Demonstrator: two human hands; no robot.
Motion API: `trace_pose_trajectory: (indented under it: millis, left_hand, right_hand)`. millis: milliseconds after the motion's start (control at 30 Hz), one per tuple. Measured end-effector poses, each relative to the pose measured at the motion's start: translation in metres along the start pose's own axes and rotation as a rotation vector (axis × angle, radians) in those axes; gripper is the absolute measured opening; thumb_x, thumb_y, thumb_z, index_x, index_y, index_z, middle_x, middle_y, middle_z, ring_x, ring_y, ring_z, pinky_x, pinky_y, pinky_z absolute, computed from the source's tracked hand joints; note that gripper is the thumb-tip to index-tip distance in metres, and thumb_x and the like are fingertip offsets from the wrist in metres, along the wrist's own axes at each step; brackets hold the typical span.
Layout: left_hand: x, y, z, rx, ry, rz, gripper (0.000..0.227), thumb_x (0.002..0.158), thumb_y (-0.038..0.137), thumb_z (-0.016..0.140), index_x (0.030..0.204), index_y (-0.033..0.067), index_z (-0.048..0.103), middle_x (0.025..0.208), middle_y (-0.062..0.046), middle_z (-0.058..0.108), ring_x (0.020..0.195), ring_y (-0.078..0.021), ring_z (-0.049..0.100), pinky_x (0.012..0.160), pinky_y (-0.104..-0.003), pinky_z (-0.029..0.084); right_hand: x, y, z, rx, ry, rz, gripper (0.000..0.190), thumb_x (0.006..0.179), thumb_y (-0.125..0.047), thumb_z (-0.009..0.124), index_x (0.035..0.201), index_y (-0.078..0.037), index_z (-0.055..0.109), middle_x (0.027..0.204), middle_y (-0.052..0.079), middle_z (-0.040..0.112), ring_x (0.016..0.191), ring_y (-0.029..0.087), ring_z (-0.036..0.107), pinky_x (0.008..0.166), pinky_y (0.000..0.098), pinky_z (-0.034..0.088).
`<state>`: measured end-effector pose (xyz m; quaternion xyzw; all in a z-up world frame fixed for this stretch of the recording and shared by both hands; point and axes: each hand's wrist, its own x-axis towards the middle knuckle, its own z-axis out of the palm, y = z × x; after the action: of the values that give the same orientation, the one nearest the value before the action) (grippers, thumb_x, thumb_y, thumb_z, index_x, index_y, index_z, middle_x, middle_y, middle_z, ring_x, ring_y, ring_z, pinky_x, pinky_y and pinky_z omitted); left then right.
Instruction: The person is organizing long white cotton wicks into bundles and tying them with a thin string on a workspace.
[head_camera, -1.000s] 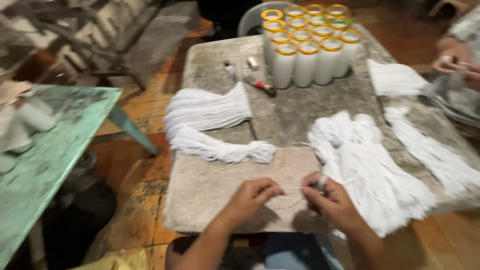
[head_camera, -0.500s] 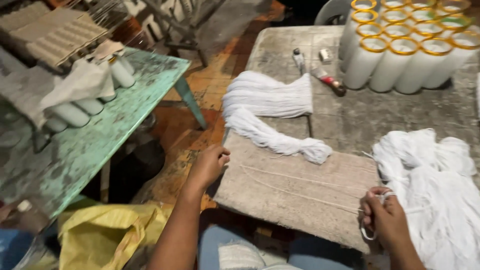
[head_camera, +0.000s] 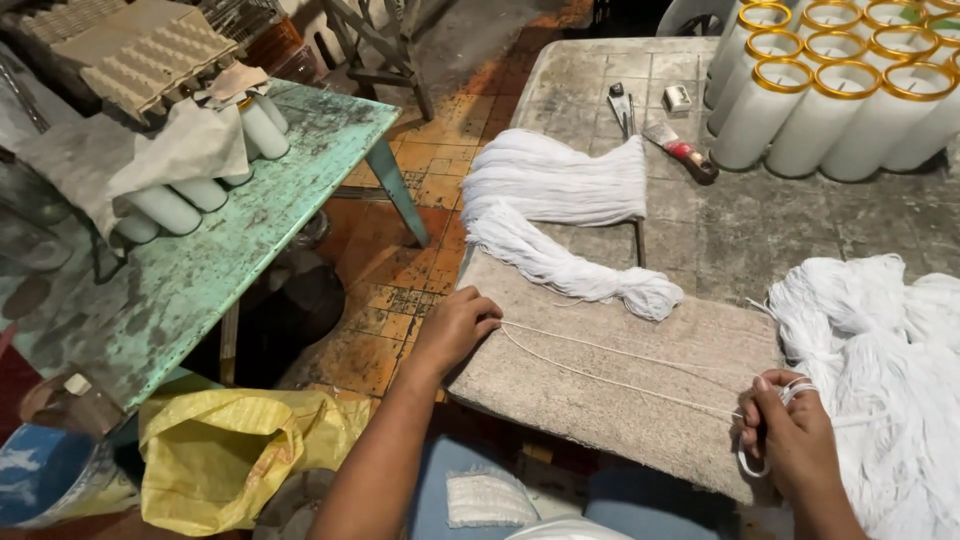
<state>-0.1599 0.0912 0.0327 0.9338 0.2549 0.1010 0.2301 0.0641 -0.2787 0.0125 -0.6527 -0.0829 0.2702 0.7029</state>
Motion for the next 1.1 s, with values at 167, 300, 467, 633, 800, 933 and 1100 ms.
trace_pose_trajectory:
  millis: [167, 300, 467, 633, 800, 933, 1100]
  left_hand:
    - [0.002, -0.002, 0.006, 0.06, 0.006, 0.008, 0.009, 0.095, 0.03, 0.072, 0.094, 0.0207, 0.075, 0.094, 0.002, 0.062, 0.085, -0.0233, 0.063, 0.062, -0.041, 0.047]
    - [0.002, 0.006, -0.006, -0.024, -0.043, -0.084, 0.013, 0.095, 0.029, 0.07, 0.098, 0.0177, 0.076, 0.099, 0.0, 0.068, 0.089, -0.023, 0.065, 0.069, -0.04, 0.048]
    - [0.003, 0.004, -0.01, -0.135, -0.047, -0.095, 0.011, 0.094, 0.026, 0.07, 0.097, 0.0174, 0.075, 0.101, 0.001, 0.067, 0.093, -0.0228, 0.066, 0.072, -0.04, 0.047]
    - [0.0, 0.008, -0.012, -0.178, -0.085, -0.129, 0.012, 0.094, 0.028, 0.072, 0.099, 0.0177, 0.077, 0.102, 0.002, 0.065, 0.094, -0.0201, 0.065, 0.078, -0.037, 0.048]
    - [-0.009, 0.023, -0.013, -0.21, -0.105, -0.161, 0.014, 0.093, 0.027, 0.073, 0.101, 0.0159, 0.078, 0.104, 0.001, 0.064, 0.097, -0.0208, 0.065, 0.085, -0.038, 0.049]
    - [-0.01, 0.018, 0.003, -0.062, -0.059, -0.05, 0.011, 0.097, 0.028, 0.07, 0.099, 0.0184, 0.075, 0.099, 0.0, 0.062, 0.087, -0.0254, 0.064, 0.07, -0.041, 0.048]
    - [-0.009, 0.002, 0.033, 0.125, 0.077, 0.114, 0.007, 0.094, 0.024, 0.069, 0.097, 0.0182, 0.068, 0.095, -0.002, 0.058, 0.087, -0.0273, 0.061, 0.078, -0.045, 0.046]
  right_hand:
    - [-0.008, -0.007, 0.001, -0.049, 0.03, -0.044, 0.011, 0.111, -0.012, 0.053, 0.116, -0.006, 0.045, 0.067, 0.009, 0.039, 0.048, 0.018, 0.037, 0.046, 0.0296, 0.031]
    - [-0.031, -0.048, 0.015, -0.331, 0.23, 0.087, 0.016, 0.112, -0.018, 0.059, 0.126, -0.009, 0.058, 0.105, 0.027, 0.069, 0.084, 0.036, 0.066, 0.067, 0.047, 0.053]
    - [-0.027, -0.054, 0.008, -0.678, 0.283, -0.168, 0.016, 0.113, -0.023, 0.067, 0.115, -0.008, 0.07, 0.075, 0.01, 0.061, 0.062, 0.018, 0.049, 0.054, 0.0357, 0.04]
    - [-0.017, -0.047, 0.008, -0.672, 0.251, -0.204, 0.013, 0.111, -0.021, 0.067, 0.115, -0.009, 0.07, 0.068, 0.008, 0.055, 0.057, 0.015, 0.043, 0.051, 0.0335, 0.036]
    - [-0.017, -0.044, 0.01, -0.637, 0.233, -0.164, 0.012, 0.112, -0.019, 0.066, 0.116, -0.008, 0.068, 0.07, 0.012, 0.057, 0.059, 0.018, 0.047, 0.051, 0.0348, 0.04]
    - [-0.015, -0.041, 0.008, -0.506, 0.227, -0.184, 0.009, 0.112, -0.013, 0.065, 0.117, -0.005, 0.065, 0.071, 0.012, 0.057, 0.06, 0.018, 0.048, 0.051, 0.0333, 0.042]
    - [-0.01, -0.053, -0.013, -0.146, 0.198, -0.041, 0.019, 0.109, -0.014, 0.058, 0.128, -0.016, 0.054, 0.083, 0.007, 0.051, 0.062, 0.012, 0.045, 0.055, 0.0269, 0.036]
